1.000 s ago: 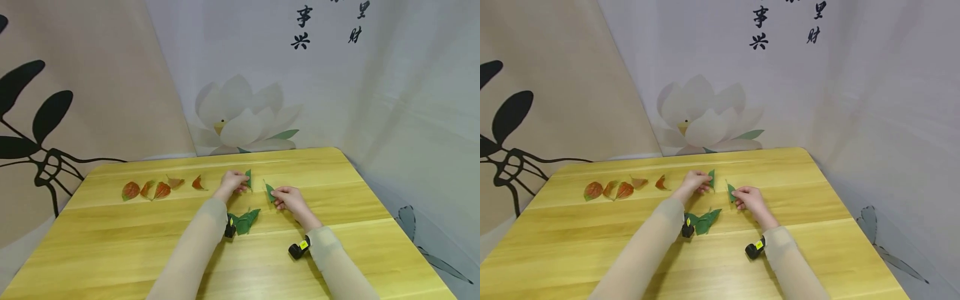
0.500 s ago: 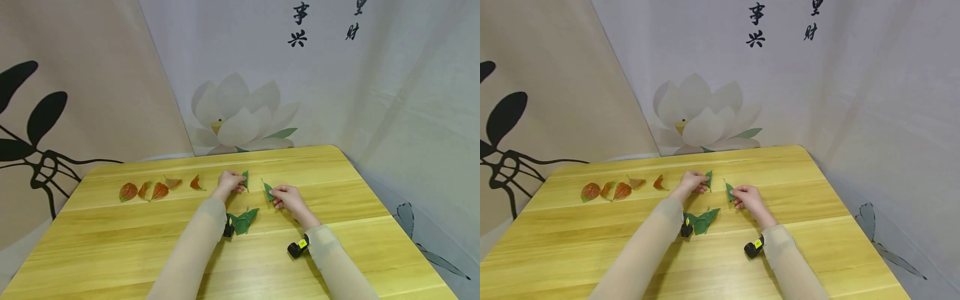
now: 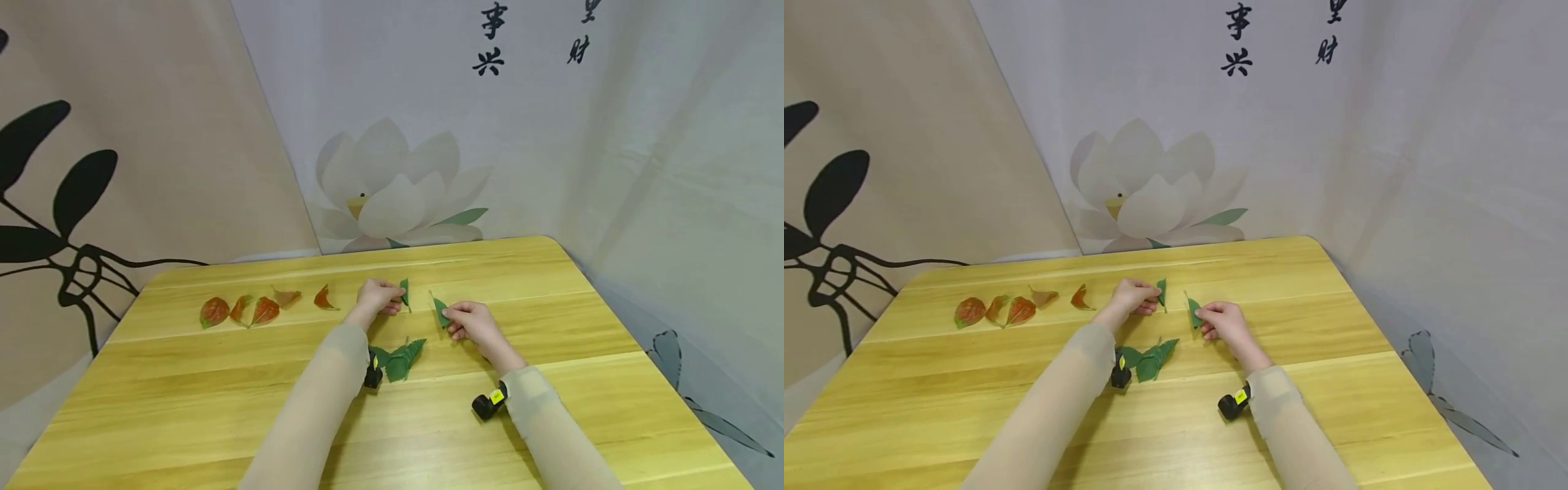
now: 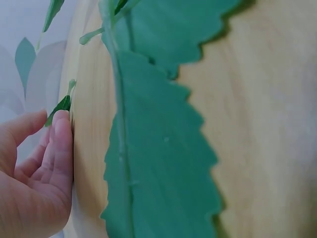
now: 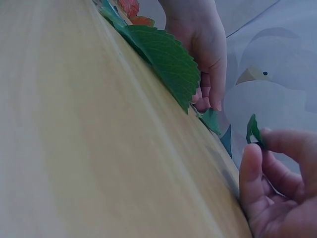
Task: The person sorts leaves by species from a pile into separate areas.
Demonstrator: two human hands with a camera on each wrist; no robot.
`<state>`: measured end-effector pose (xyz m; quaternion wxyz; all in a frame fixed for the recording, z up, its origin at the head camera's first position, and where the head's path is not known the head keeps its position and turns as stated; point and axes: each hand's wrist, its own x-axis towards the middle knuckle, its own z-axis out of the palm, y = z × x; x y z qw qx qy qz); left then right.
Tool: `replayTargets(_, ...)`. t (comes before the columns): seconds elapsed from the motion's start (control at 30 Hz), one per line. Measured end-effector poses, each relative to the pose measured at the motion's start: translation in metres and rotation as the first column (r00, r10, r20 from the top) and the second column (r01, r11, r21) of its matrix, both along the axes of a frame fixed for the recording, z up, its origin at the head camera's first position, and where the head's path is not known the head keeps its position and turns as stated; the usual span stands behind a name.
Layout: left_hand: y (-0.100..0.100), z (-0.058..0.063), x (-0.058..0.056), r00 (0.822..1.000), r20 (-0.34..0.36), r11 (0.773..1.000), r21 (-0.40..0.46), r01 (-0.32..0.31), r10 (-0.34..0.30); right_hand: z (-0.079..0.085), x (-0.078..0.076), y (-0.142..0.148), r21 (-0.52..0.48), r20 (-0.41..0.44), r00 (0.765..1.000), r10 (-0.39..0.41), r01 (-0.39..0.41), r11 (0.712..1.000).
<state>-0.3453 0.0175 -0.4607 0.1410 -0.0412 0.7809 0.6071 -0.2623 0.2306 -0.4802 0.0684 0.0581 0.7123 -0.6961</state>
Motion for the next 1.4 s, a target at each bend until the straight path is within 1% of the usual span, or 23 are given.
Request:
replayTargets(0.1, 0.0, 0.001, 0.001, 1.0, -0.008, 1.0, 0.006, 0.013, -0.013, 0.0, 0.0, 0.001, -0.001, -0.003, 1.0, 0.0, 0.0, 1.0)
replayTargets(0.3, 0.001, 0.0, 0.002, 1.0, -0.015, 1.0, 0.018, 0.009, -0.009, -0.002, 0.001, 0.001, -0.01, -0.014, 1.0, 0.003, -0.003, 1.0)
replayTargets(0.43, 0.001, -0.002, 0.0, 1.0, -0.003, 1.0, 0.016, 0.004, -0.004, 0.0, 0.0, 0.0, -0.006, -0.003, 1.0, -0.001, 0.001, 1.0)
replayTargets(0.53, 0.001, -0.002, -0.003, 1.0, 0.008, 1.0, 0.01, -0.012, 0.012, 0.003, -0.002, -0.002, -0.006, 0.012, 1.0, -0.003, 0.003, 1.0)
replayTargets(0.67, -0.001, -0.001, -0.005, 0.999, 0.018, 0.999, 0.012, -0.036, 0.036, 0.007, -0.011, -0.003, 0.013, 0.008, 1.0, -0.016, 0.016, 1.0)
replayTargets(0.87, 0.002, 0.0, -0.005, 0.999, 0.034, 0.999, 0.005, -0.042, 0.042, 0.015, -0.026, -0.002, 0.054, 0.025, 0.999, -0.047, 0.045, 0.998)
replayTargets(0.93, 0.003, -0.001, -0.005, 0.998, 0.038, 0.999, 0.006, -0.044, 0.044, 0.018, -0.031, -0.004, 0.076, 0.026, 0.999, -0.046, 0.044, 0.996)
replayTargets(1.07, 0.002, -0.002, -0.004, 0.998, 0.029, 0.999, 0.016, -0.048, 0.048, 0.023, -0.042, -0.009, 0.133, 0.0, 0.999, -0.039, 0.039, 0.99)
replayTargets(1.27, 0.001, -0.004, -0.003, 0.999, 0.024, 0.998, 0.036, -0.045, 0.044, 0.021, -0.058, -0.015, 0.208, 0.012, 0.999, -0.053, 0.05, 0.977)
replayTargets(1.4, 0.002, -0.007, -0.007, 0.998, 0.037, 0.998, 0.028, -0.049, 0.048, 0.016, -0.064, -0.015, 0.241, 0.019, 0.998, -0.066, 0.059, 0.969)
